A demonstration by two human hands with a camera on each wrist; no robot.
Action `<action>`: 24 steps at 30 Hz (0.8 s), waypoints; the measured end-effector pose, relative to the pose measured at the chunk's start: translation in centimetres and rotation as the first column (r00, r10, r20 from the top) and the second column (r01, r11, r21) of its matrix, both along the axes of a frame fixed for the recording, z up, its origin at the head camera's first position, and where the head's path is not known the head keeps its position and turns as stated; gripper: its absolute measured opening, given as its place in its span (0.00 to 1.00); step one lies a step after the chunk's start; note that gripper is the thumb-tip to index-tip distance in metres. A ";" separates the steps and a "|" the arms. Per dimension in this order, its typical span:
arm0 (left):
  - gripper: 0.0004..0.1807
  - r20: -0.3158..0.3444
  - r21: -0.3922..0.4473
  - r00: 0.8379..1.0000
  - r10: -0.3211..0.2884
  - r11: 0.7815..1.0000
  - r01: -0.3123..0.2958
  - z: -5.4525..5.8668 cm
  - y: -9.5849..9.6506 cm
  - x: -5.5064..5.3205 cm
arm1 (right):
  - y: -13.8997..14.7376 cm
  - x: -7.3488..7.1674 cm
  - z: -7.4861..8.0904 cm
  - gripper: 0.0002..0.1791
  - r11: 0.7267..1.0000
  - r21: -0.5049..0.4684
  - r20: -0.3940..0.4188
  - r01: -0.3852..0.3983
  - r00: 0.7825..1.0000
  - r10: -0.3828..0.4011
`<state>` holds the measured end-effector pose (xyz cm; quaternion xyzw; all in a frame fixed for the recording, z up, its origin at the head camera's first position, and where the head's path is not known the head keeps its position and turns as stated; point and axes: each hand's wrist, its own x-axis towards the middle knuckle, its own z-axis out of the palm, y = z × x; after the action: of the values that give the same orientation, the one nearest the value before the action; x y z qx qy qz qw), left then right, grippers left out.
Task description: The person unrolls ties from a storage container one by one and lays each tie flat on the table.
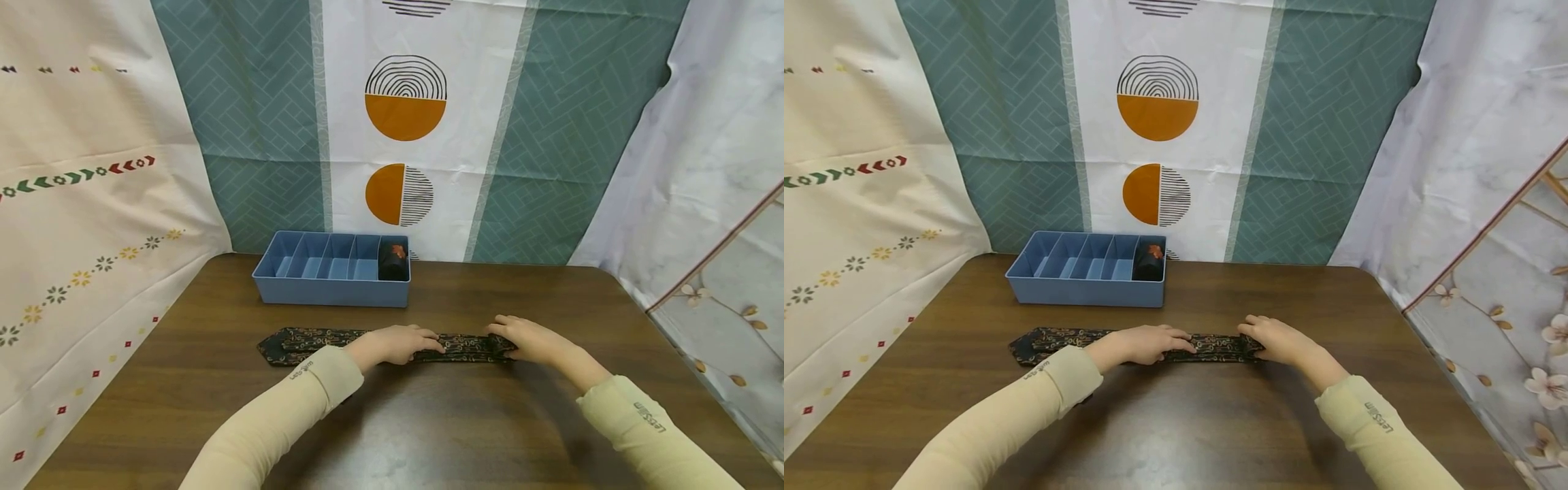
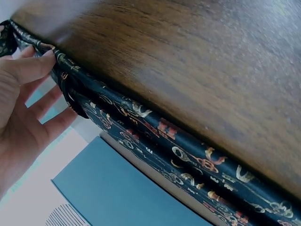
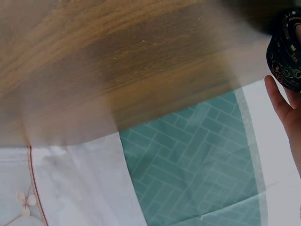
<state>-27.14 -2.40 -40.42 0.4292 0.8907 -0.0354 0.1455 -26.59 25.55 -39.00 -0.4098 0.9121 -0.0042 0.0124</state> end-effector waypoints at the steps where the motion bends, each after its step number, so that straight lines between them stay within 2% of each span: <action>1: 0.34 -0.001 -0.001 1.000 0.000 1.000 0.000 0.0 0.0 0.0 | 0.0 0.0 0.0 0.26 1.000 -0.001 0.000 0.000 1.000 0.000; 9: 0.34 0.013 0.008 1.000 0.005 1.000 -0.005 0.0 -0.7 0.0 | -0.1 -0.1 -0.3 0.22 0.999 -0.020 -0.026 -0.039 0.999 0.039; 18: 0.34 0.018 0.025 1.000 -0.003 1.000 0.002 0.1 -1.1 0.1 | 0.1 0.1 -0.5 0.23 0.999 -0.015 0.024 0.034 0.999 -0.034; 24: 0.33 0.015 0.032 1.000 0.000 0.999 -0.001 0.2 -1.8 0.2 | -0.1 0.1 -0.5 0.24 0.999 -0.035 0.023 0.000 1.000 0.001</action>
<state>-26.96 -4.19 -40.23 0.4315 0.8902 -0.0178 0.1454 -26.48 25.43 -39.52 -0.4101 0.9116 -0.0250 0.0157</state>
